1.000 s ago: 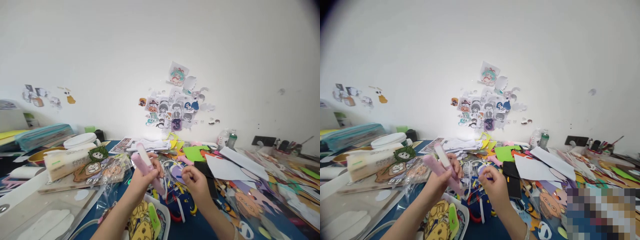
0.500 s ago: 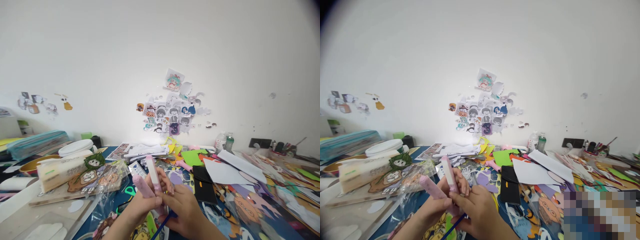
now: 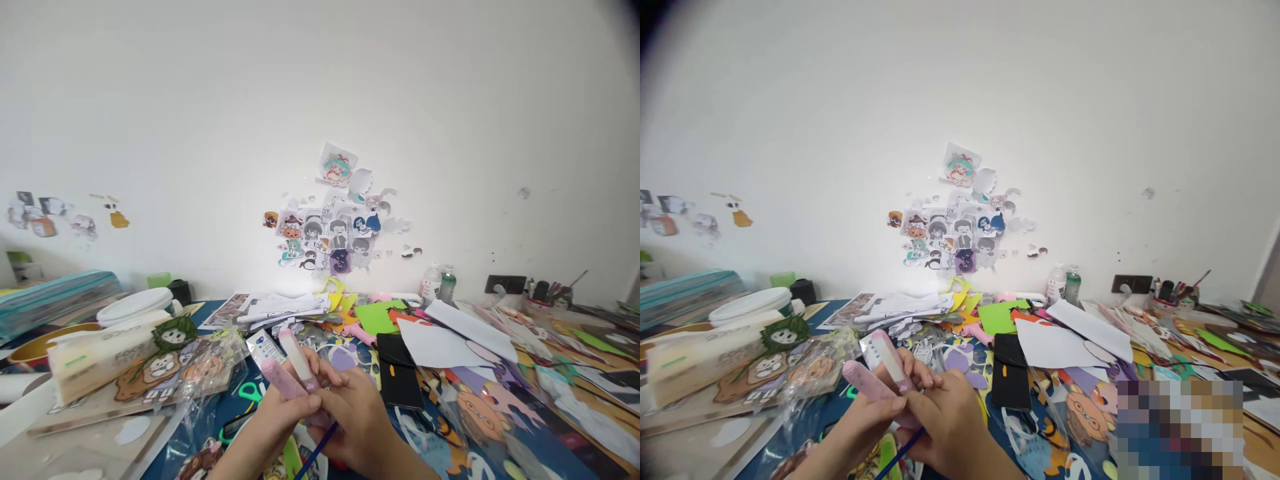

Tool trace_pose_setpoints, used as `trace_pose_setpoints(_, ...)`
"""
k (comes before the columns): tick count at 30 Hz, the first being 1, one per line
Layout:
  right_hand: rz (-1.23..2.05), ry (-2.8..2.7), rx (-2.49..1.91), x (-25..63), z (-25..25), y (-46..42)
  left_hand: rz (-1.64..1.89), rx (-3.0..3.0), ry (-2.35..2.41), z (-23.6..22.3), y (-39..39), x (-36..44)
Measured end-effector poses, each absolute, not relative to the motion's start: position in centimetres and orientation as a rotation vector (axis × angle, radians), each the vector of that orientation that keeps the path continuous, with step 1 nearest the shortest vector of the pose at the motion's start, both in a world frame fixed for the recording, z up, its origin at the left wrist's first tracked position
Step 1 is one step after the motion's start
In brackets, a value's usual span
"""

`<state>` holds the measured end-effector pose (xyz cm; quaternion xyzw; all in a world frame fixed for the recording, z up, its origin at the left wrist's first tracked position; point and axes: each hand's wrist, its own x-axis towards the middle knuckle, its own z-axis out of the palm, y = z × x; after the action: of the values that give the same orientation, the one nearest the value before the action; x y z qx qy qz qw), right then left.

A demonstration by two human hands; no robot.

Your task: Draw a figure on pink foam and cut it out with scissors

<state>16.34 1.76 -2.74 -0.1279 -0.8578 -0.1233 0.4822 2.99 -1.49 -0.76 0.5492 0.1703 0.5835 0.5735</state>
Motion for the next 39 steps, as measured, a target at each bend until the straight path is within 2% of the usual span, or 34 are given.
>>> trace_pose_setpoints(4, -0.243, -2.052, -0.317, 16.4, -3.1, 1.7, 1.400, 1.288, 0.418, -0.5, -1.7, 2.8)
trace_pose_setpoints(10, -0.172, -2.037, -0.561, 16.6, -3.8, 2.1, 1.555, 1.227, 0.414, 0.8, -2.5, 2.5)
trace_pose_setpoints(16, -0.193, -2.069, -0.764, 18.1, -3.9, 4.9, 1.542, 1.224, 0.956, -0.6, -0.2, 1.9)
trace_pose_setpoints(22, -0.210, -1.987, -1.287, 20.1, -4.2, 7.4, 0.767, 1.879, 1.647, -0.9, 0.0, 0.0)
trace_pose_setpoints(28, 0.206, -1.933, -1.682, 21.0, -4.7, 9.3, 0.235, 2.137, 2.016, 0.7, -1.7, -0.7)
trace_pose_setpoints(35, 0.325, -1.842, -1.545, 21.6, -4.7, 9.7, 0.050, 2.189, 2.061, -0.6, -0.8, -0.7)
trace_pose_setpoints(39, 0.854, -1.403, -1.055, 21.4, -4.5, 9.9, -0.076, 2.219, 2.083, -0.4, -0.7, -0.2)
